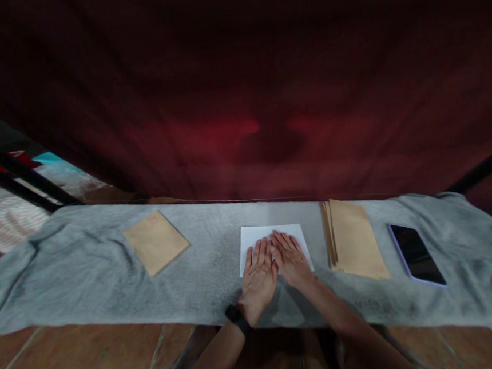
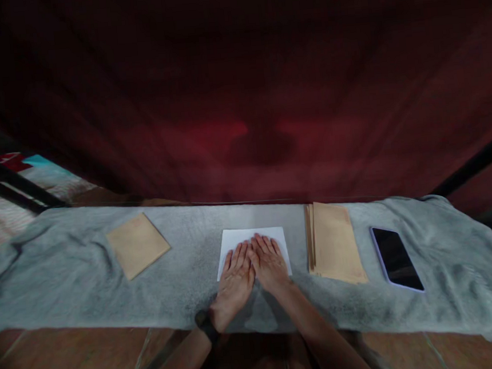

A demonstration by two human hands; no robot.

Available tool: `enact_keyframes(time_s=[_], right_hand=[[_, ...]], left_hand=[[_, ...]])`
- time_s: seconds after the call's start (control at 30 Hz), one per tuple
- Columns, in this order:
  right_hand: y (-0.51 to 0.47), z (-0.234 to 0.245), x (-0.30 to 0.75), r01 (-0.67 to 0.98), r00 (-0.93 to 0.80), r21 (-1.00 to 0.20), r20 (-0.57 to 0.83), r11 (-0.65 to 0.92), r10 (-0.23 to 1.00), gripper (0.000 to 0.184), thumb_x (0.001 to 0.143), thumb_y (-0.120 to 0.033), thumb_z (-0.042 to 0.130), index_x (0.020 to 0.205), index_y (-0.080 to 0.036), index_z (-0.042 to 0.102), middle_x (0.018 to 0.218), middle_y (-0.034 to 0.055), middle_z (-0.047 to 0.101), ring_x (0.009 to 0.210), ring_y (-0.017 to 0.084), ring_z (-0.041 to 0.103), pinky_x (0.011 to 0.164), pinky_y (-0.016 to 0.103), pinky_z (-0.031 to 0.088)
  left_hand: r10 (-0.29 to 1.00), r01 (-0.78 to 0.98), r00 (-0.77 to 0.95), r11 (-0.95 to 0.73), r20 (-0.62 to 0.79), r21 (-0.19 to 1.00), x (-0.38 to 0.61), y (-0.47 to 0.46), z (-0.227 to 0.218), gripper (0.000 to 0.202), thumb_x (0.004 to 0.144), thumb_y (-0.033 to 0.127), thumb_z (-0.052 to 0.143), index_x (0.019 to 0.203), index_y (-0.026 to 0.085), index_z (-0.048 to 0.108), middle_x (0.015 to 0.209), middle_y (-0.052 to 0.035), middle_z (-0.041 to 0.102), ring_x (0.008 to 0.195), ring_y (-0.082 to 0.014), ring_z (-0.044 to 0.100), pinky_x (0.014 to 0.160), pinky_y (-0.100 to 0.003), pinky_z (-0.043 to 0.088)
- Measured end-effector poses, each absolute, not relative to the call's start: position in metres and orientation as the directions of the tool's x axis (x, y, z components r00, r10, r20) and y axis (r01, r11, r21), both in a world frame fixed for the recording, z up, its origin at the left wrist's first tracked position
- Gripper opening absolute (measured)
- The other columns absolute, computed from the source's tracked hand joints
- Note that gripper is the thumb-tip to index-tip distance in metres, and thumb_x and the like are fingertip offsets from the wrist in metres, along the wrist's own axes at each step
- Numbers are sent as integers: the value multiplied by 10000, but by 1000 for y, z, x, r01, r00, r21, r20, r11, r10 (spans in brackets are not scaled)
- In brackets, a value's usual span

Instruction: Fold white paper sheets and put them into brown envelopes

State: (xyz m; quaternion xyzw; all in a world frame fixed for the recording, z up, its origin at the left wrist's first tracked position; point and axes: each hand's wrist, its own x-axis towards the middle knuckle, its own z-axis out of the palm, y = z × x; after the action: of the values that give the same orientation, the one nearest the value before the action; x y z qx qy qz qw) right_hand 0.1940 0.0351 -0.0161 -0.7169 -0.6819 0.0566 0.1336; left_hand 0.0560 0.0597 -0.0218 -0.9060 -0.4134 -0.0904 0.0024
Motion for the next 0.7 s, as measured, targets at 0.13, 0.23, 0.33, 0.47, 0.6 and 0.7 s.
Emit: enact_keyframes(time_s=[0.13,0.23,0.33,0.47,0.6,0.7], right_hand=[[35,-17,200,984,54,-175,120,-33,991,509,1063,-335,210,1527,-216,383,1624,42,282,1501,236,261,1230,471,186],[34,-18,201,989,78,-135,111,-63,991,496,1057,-330,252,1533,-253,367,1633,25,260,1494,253,278,1225,496,180],[33,-19,200,990,95,-111,89,-85,991,494,1056,-318,260,1539,-269,352,1638,21,250,1488,266,291,1220,519,173],[33,-20,199,992,90,-98,88,-81,992,494,1052,-314,276,1538,-271,356,1639,30,254,1487,274,289,1214,533,168],[34,-20,201,989,87,-128,102,-74,991,493,1049,-319,278,1529,-271,377,1631,34,284,1486,273,287,1208,533,179],[35,-21,203,984,97,-162,105,-79,990,492,1049,-329,261,1519,-279,397,1621,28,315,1477,260,303,1203,527,193]], left_hand=[[773,773,610,-629,175,83,51,62,-17,554,1011,317,295,1544,166,324,1614,-75,331,1510,-231,241,1232,-475,233],[756,758,629,-648,181,69,46,63,-16,563,1023,372,300,1555,187,300,1618,-76,323,1514,-234,231,1235,-484,212],[734,736,659,-675,164,60,43,62,-13,562,1030,408,305,1545,184,323,1623,-89,308,1510,-252,242,1236,-497,201],[709,707,690,-703,144,75,43,59,-11,539,1037,380,286,1514,145,377,1606,-112,343,1507,-261,248,1237,-512,189],[703,694,699,-711,130,112,44,58,-10,530,1033,365,286,1495,133,403,1587,-119,379,1504,-268,255,1236,-522,182],[703,690,699,-711,130,136,44,59,-9,534,1033,368,282,1500,136,393,1583,-116,388,1501,-277,262,1233,-534,177]])
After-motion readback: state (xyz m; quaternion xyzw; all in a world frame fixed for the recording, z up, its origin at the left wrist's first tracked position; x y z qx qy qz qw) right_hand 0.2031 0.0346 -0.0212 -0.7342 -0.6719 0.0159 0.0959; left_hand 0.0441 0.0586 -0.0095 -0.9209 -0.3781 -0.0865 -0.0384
